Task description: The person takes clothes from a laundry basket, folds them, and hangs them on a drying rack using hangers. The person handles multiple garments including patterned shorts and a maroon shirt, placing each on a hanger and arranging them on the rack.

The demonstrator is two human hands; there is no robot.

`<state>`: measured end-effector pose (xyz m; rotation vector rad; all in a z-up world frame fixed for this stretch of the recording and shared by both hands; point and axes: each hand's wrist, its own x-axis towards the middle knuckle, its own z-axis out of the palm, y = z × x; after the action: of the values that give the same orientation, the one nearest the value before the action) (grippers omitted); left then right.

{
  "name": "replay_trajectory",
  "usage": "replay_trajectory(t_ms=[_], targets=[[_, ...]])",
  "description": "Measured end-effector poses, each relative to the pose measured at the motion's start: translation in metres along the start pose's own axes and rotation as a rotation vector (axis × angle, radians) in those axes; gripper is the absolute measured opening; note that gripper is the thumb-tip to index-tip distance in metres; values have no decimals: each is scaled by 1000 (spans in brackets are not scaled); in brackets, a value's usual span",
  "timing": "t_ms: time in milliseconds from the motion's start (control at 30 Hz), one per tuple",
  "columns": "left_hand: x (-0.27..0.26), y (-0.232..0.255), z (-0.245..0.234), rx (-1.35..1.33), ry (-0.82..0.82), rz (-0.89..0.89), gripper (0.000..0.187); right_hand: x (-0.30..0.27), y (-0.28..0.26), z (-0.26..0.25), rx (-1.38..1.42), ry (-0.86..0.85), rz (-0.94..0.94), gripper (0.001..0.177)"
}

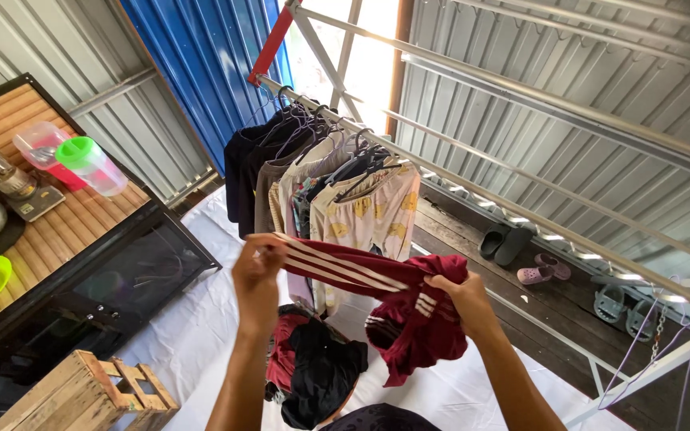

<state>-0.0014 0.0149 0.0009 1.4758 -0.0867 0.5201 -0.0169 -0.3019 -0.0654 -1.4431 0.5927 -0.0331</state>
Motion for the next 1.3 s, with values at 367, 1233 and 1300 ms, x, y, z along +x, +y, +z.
replay_trajectory(t_ms=[367,1233,1300], targets=[[25,18,-52,169,386,228,18,23,-5,-54,-427,227,-209,22],[18,-76,-103,563,603,37,16,57,-11,-104,361,30,64,24],[15,-90,-84,525,280,-109,19,61,-8,-93,419,-46,77,23]])
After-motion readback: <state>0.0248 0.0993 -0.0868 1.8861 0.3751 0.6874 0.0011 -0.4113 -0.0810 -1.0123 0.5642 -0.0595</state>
